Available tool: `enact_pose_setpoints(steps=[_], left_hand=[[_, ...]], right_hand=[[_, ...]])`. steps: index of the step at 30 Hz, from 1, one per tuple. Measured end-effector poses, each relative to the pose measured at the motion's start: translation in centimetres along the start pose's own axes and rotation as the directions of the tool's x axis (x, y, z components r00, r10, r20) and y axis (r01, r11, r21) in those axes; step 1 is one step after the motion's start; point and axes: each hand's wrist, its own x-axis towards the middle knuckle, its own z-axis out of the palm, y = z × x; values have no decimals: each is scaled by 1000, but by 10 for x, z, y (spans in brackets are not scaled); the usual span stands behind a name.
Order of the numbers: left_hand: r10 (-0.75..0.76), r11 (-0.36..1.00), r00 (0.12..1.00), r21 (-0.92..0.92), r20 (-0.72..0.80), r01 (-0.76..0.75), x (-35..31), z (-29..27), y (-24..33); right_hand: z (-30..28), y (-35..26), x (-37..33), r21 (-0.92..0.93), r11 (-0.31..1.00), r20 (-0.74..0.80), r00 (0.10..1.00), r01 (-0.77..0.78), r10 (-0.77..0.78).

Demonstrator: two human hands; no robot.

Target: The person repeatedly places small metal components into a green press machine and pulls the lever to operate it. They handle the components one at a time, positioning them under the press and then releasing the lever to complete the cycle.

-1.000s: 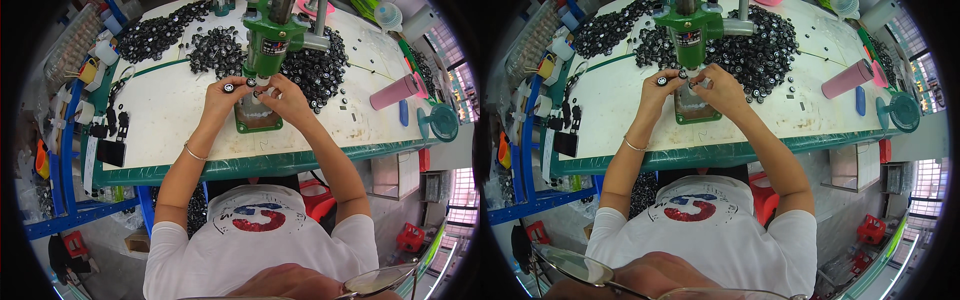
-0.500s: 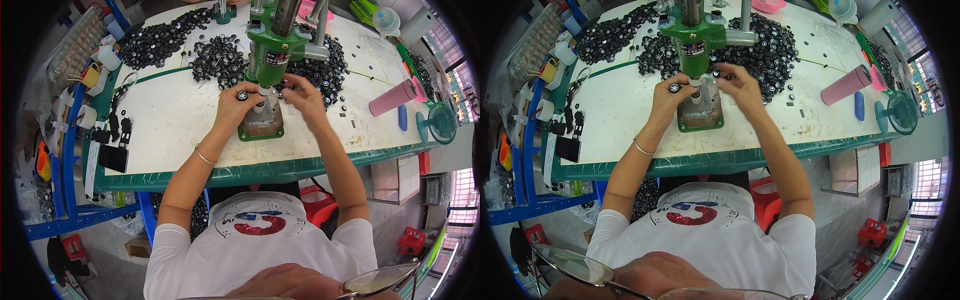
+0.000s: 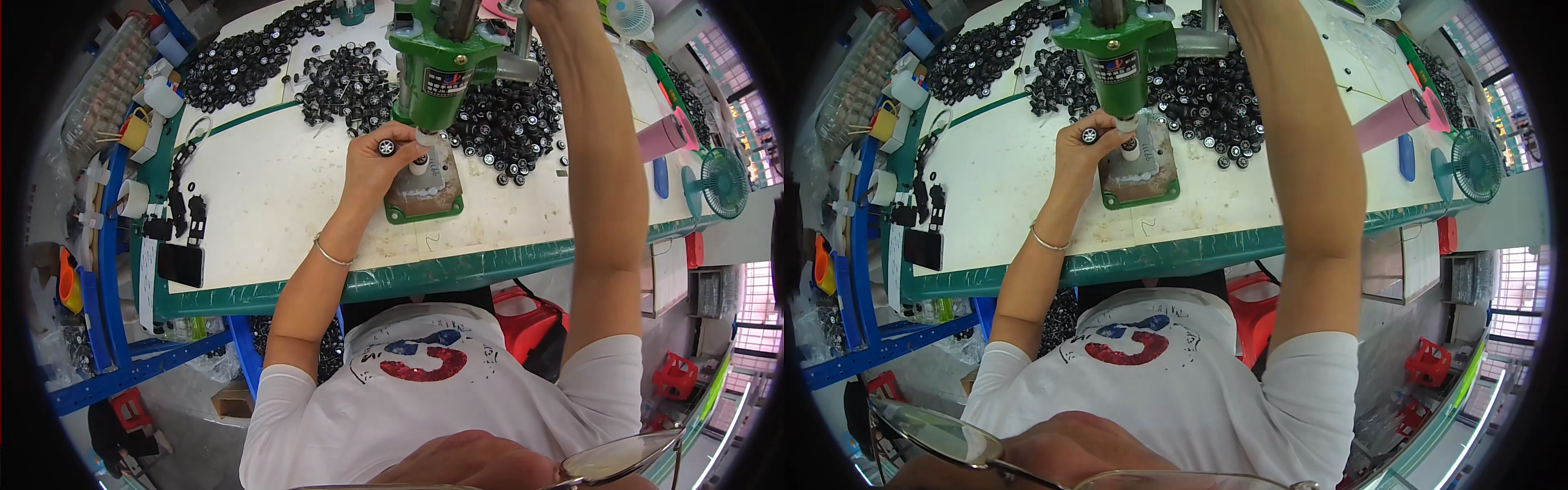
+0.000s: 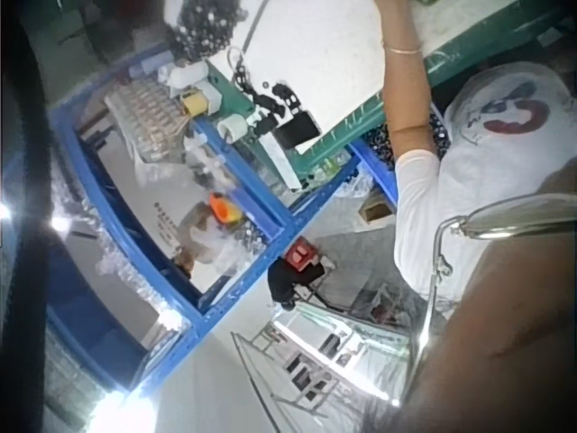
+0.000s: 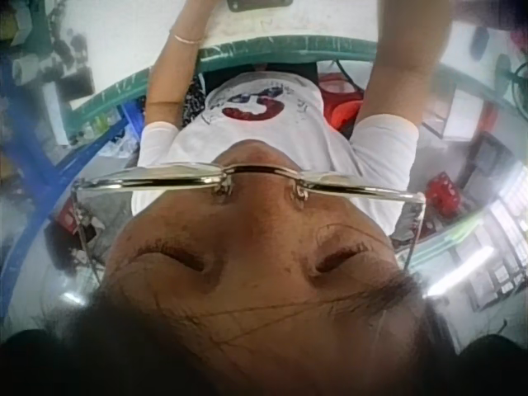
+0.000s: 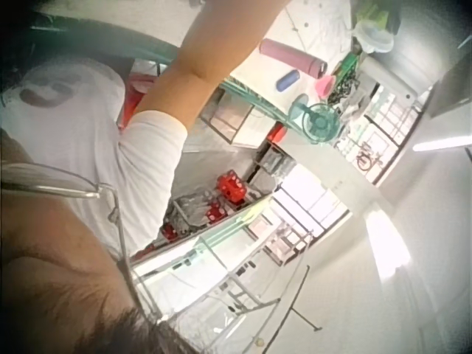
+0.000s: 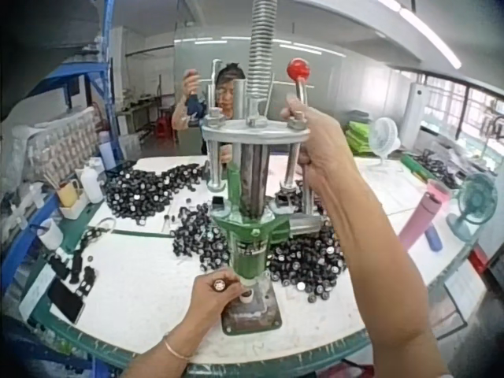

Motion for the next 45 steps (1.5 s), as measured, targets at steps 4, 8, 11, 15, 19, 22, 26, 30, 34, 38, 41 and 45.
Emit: enact_pose_setpoints(steps=[4, 8, 11, 15, 19, 22, 26, 30, 34, 38, 41, 45], left_hand=[[-28, 999, 1000, -20, -9, 28, 0, -1, -2], [-57, 998, 998, -26, -18, 57, -2, -4, -5], [-24, 1000, 1000, 0, -3, 24, -2, 0, -2], [-73, 997, 997, -25, -3, 73, -1, -1, -6], [-60, 998, 998, -13, -6, 60, -6, -4, -3], [-106, 993, 994, -49, 11, 106, -5, 1, 3], [-141, 989, 989, -49, 37, 143, -5, 1, 3], [-67, 997, 995, -24, 69, 69, -2, 3, 3], [-84, 996, 995, 31, 57, 82, -4, 2, 4], [-194, 979, 980, -59, 45, 196, -3, 6, 11], [-207, 956, 978, -221, -40, 193, 0, -15, 0], [-233, 921, 961, -351, -151, 168, 17, -63, -4]], right_hand=[[-2, 0, -10, -1, 994, -59, 992, 108, -108], [-4, -20, -29, 391, 907, 127, 985, -158, 117], [-4, -14, -36, 226, 966, 32, 990, 129, -140], [0, -9, -59, 92, 854, 84, 851, 512, -519], [-5, 3, -78, 154, 723, 116, 714, 673, -690], [-16, 3, -88, 130, 734, 115, 725, 667, -679], [-1, 6, -95, -17, 731, -75, 728, 682, -681], [-4, 4, -92, 7, 749, -21, 749, 662, -662], [2, -4, -79, -30, 860, -39, 859, 509, -510], [-9, -2, -18, -118, 950, -80, 950, 291, -301], [-17, 19, 16, -34, 992, -41, 991, 123, -125], [-21, 7, -12, -31, 998, 67, 996, 56, -54]])
